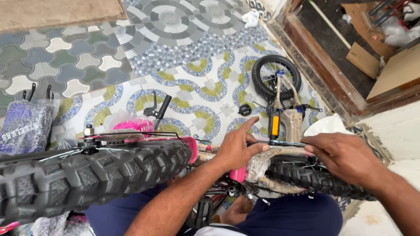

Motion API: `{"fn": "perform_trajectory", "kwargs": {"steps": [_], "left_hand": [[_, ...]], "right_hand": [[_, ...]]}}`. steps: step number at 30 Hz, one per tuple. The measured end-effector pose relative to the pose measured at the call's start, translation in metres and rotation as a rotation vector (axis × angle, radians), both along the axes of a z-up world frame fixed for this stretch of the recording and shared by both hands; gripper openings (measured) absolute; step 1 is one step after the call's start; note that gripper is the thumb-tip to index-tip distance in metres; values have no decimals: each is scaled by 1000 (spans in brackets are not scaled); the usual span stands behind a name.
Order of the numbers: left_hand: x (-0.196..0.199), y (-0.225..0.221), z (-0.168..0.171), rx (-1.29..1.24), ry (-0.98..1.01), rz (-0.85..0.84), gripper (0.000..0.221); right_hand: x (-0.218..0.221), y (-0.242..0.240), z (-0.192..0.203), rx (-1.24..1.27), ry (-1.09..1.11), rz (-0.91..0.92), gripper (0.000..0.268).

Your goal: The person assembles a small bicycle on the floor by attaching pedals, tightening a cable with a wrench, and using a screwdriver on various components.

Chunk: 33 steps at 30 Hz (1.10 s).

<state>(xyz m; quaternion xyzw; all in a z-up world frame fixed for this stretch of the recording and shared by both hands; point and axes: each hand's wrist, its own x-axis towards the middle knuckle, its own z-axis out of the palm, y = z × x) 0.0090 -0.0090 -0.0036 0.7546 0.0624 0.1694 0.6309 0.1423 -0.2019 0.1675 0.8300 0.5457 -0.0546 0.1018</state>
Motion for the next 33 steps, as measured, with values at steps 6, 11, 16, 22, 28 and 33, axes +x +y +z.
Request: {"fn": "perform_trajectory", "kwargs": {"steps": [6, 11, 16, 22, 28, 33], "left_hand": [[-3, -7, 6, 105, 111, 13, 81], [3, -22, 21, 586, 81, 53, 69], [0, -24, 22, 589, 31, 143, 60], [0, -24, 21, 582, 80, 128, 55], [3, -34, 17, 622, 129, 115, 50], [6, -41, 11, 663, 86, 180, 45]], "right_hand": [[1, 5, -10, -294, -73, -152, 32], [-15, 31, -9, -442, -125, -192, 32], [-20, 36, 1, -409, -193, -133, 36], [-17, 24, -2, -328, -209, -52, 29], [-36, 32, 6, -416, -150, -95, 20], [-63, 61, 5, -380, -277, 12, 10]]}}
